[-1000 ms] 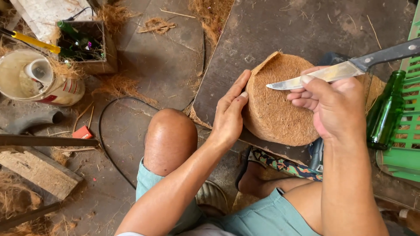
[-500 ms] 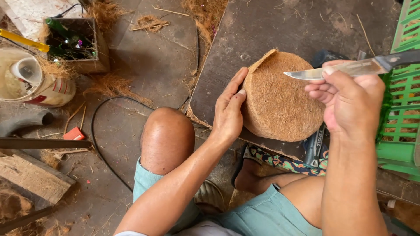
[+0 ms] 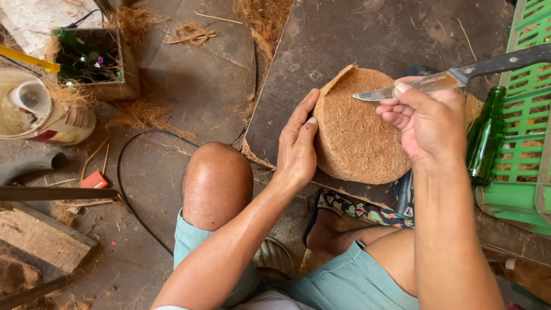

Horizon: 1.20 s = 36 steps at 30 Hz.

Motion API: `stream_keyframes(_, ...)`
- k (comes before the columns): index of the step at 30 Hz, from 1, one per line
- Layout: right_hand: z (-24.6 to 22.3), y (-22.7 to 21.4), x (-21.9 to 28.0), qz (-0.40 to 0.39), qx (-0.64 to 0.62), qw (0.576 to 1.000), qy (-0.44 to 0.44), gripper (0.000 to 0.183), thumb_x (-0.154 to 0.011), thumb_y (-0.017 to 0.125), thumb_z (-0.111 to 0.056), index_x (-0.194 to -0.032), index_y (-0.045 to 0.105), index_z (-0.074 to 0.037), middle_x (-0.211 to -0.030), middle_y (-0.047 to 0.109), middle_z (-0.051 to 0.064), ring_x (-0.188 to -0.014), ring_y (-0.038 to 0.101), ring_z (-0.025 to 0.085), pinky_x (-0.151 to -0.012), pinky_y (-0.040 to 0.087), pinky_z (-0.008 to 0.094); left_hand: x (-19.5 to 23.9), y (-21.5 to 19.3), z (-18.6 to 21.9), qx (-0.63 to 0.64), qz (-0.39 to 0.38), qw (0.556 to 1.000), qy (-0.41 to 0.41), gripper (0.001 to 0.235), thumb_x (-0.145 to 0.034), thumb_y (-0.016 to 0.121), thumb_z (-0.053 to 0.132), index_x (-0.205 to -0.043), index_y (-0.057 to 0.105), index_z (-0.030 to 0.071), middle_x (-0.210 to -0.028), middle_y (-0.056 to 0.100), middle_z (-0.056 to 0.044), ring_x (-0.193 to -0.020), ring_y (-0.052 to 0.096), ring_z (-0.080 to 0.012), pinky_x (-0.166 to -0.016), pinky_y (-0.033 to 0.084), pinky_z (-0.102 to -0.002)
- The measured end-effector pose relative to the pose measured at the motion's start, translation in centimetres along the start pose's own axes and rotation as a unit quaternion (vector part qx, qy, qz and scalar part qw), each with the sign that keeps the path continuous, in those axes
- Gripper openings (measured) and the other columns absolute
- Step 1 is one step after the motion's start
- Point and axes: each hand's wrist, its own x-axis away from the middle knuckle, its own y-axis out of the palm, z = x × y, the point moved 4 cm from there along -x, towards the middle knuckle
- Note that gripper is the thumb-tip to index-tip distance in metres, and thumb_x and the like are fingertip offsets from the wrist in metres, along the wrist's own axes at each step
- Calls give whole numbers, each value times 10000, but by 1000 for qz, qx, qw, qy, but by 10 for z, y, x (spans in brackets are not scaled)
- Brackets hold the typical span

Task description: The person uses a knife to carefully shave and trim the surface of a round coco peat disc. They rotate the disc and continue scraping away loose fibers to smooth the surface.

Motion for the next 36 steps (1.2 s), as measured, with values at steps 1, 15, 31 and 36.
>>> stream_keyframes(1,-2,-1,0,-3,-1,1000,0,111,-856,656,-41,-957,651,5,-697,664,151,-566,700,195,-504,582,182,0,0,1,-1,2,1000,1,508,-941,396,187,-1429,495,85,-1537,464,-119,-1462,396,-240,-1227,265,-375)
stream_keyframes(15,-20,2,14,19,10,998,-62,150,-833,697,-53,-967,677,12,-692,680,162,-544,706,189,-483,595,191,0,3,-1,17,-5,1000,15,509,-913,415,139,-1408,516,79,-1523,478,-123,-1459,401,-236,-1238,254,-375)
stream_keyframes(31,0,8,-3,-5,-55,998,33,127,-842,668,-16,-951,660,49,-701,680,169,-594,710,217,-541,591,200,1,2,7,-27,-9,999,27,512,-939,382,173,-1430,484,74,-1533,464,-130,-1460,403,-249,-1228,280,-383)
stream_keyframes(36,-4,-6,-6,-27,-1,1000,-9,172,-837,698,-96,-972,668,6,-711,675,131,-578,700,183,-510,573,186,0,2,7,-8,-13,1000,12,514,-916,388,147,-1413,499,77,-1531,463,-130,-1467,389,-251,-1233,261,-388)
